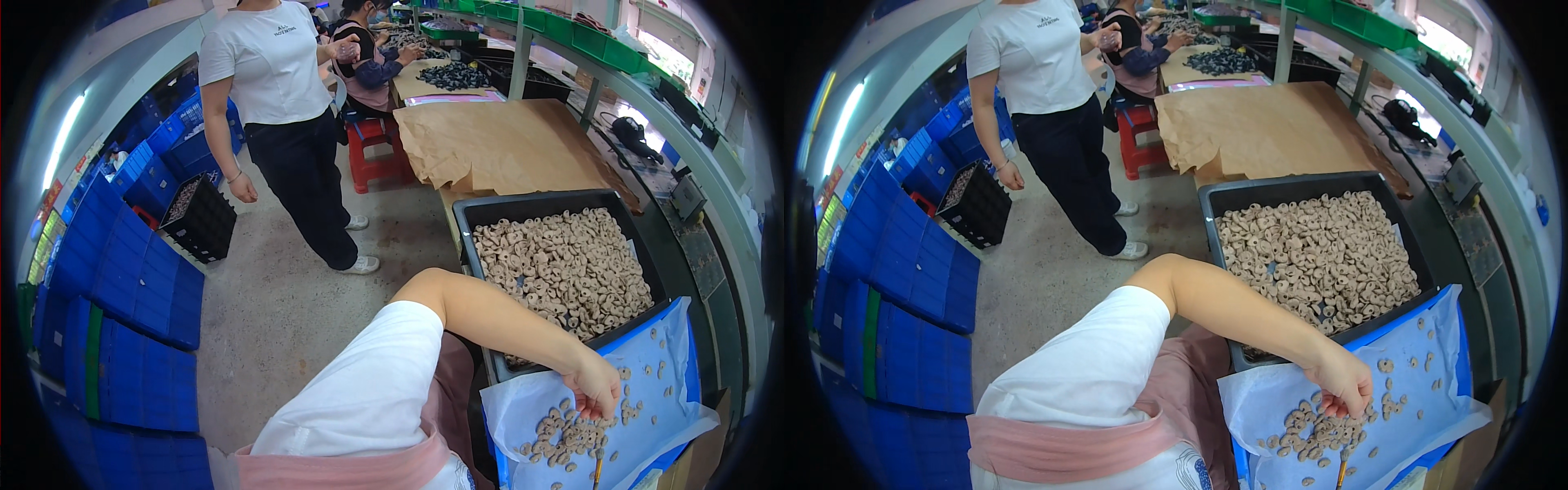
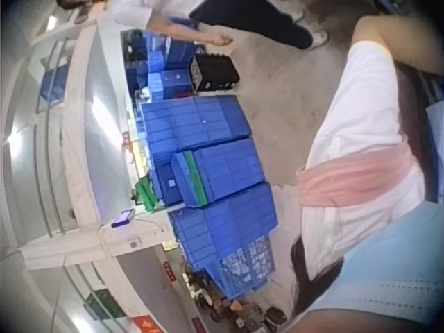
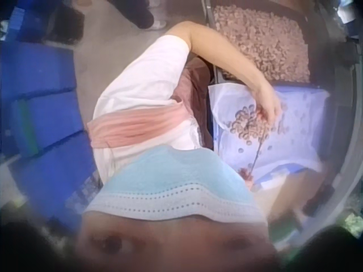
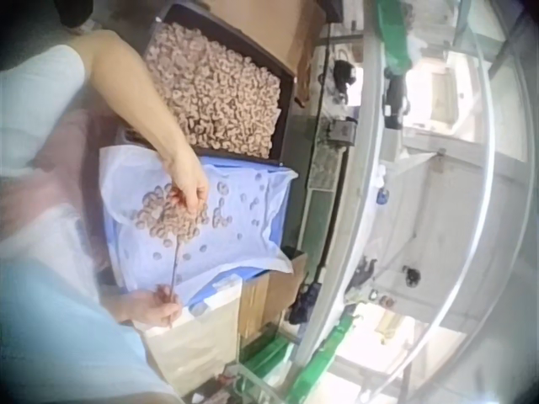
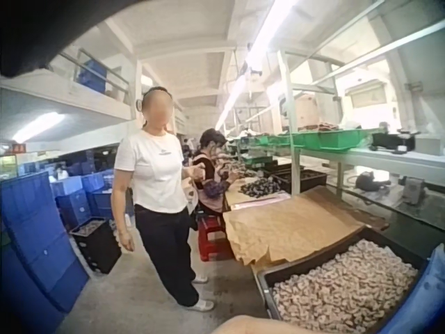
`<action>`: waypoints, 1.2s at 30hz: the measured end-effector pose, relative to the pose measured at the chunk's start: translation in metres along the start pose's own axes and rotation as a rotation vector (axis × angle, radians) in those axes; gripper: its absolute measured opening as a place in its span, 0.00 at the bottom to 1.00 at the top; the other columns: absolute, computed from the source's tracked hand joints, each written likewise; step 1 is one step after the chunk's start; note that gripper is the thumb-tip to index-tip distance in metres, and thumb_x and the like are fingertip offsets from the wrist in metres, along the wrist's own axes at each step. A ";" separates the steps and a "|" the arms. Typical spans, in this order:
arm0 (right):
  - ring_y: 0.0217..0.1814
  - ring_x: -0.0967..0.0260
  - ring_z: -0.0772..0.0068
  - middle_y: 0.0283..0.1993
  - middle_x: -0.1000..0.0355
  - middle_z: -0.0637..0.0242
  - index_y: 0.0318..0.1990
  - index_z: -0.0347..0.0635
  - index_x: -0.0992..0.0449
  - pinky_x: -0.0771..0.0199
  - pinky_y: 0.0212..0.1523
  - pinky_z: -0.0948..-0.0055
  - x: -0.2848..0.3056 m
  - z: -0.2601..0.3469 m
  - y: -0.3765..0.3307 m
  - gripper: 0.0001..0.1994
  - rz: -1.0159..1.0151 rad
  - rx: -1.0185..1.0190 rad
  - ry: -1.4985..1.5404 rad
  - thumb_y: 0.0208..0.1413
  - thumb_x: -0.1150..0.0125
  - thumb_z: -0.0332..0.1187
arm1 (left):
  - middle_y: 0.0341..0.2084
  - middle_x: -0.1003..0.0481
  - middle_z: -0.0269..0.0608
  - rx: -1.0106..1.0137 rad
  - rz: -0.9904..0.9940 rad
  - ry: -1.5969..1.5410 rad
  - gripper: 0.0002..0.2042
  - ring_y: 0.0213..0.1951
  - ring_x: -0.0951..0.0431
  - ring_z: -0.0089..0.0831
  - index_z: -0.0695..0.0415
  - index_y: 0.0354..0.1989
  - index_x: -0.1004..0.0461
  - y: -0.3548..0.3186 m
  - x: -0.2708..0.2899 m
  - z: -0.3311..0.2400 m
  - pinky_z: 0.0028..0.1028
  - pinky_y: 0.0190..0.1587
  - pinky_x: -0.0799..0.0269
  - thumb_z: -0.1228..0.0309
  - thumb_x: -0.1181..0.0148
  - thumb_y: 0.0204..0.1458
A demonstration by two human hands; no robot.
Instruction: Picking small molded rubber or foam parts from a tray and applying a substance to them using a handheld brush.
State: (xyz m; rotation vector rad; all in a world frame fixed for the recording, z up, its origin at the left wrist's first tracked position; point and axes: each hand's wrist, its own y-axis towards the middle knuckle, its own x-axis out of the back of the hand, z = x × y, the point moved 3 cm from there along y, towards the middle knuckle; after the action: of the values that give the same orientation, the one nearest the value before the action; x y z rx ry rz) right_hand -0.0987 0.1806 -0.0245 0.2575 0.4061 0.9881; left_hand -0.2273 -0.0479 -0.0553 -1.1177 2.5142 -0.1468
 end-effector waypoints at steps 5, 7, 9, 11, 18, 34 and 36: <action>0.19 0.40 0.69 0.17 0.37 0.61 0.24 0.33 0.31 0.39 0.22 0.73 0.001 0.000 0.001 0.12 -0.003 0.000 -0.004 0.46 0.45 0.36 | 0.19 0.29 0.41 0.001 -0.015 0.017 0.07 0.21 0.28 0.28 0.61 0.25 0.31 -0.002 -0.001 -0.004 0.25 0.24 0.34 0.71 0.41 0.43; 0.19 0.40 0.69 0.17 0.37 0.62 0.24 0.33 0.30 0.40 0.22 0.73 0.001 0.000 0.001 0.12 -0.002 -0.001 -0.006 0.46 0.45 0.36 | 0.19 0.29 0.41 0.000 -0.014 0.017 0.07 0.21 0.28 0.28 0.61 0.25 0.31 0.000 0.000 -0.002 0.25 0.24 0.34 0.71 0.41 0.43; 0.19 0.40 0.69 0.16 0.37 0.62 0.24 0.33 0.30 0.40 0.22 0.74 0.001 0.000 0.000 0.12 -0.004 0.001 -0.008 0.46 0.45 0.36 | 0.19 0.29 0.41 -0.001 -0.014 0.015 0.07 0.21 0.28 0.28 0.61 0.25 0.31 0.000 0.000 -0.002 0.25 0.24 0.34 0.71 0.42 0.43; 0.19 0.41 0.70 0.16 0.37 0.63 0.24 0.33 0.30 0.40 0.22 0.74 0.001 0.000 0.000 0.12 -0.004 -0.001 -0.013 0.45 0.45 0.37 | 0.19 0.29 0.40 0.000 -0.017 0.012 0.06 0.21 0.28 0.28 0.61 0.25 0.31 -0.002 -0.001 -0.003 0.25 0.24 0.34 0.71 0.42 0.43; 0.18 0.41 0.70 0.16 0.37 0.63 0.23 0.34 0.30 0.41 0.21 0.74 0.000 0.004 -0.003 0.13 -0.045 -0.033 -0.041 0.46 0.45 0.37 | 0.18 0.29 0.40 -0.008 -0.019 0.004 0.06 0.20 0.28 0.27 0.61 0.24 0.31 -0.004 -0.002 -0.005 0.24 0.24 0.34 0.71 0.42 0.43; 0.18 0.41 0.71 0.16 0.38 0.63 0.23 0.33 0.30 0.40 0.20 0.75 -0.009 0.010 -0.004 0.13 0.002 0.093 -0.077 0.47 0.46 0.37 | 0.17 0.31 0.39 -0.037 -0.029 -0.009 0.06 0.17 0.29 0.26 0.61 0.23 0.32 -0.003 -0.001 -0.004 0.24 0.21 0.34 0.72 0.43 0.44; 0.18 0.40 0.70 0.16 0.37 0.62 0.23 0.33 0.30 0.39 0.21 0.74 -0.002 0.000 -0.001 0.13 -0.007 0.098 0.007 0.46 0.45 0.37 | 0.17 0.30 0.40 -0.040 -0.028 -0.009 0.06 0.18 0.29 0.27 0.61 0.23 0.32 -0.002 -0.001 -0.004 0.24 0.21 0.34 0.72 0.43 0.44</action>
State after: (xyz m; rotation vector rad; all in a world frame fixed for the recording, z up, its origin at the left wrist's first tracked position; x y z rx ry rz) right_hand -0.0993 0.1788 -0.0247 0.3412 0.4621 0.9636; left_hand -0.2274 -0.0486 -0.0511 -1.1664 2.5043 -0.0994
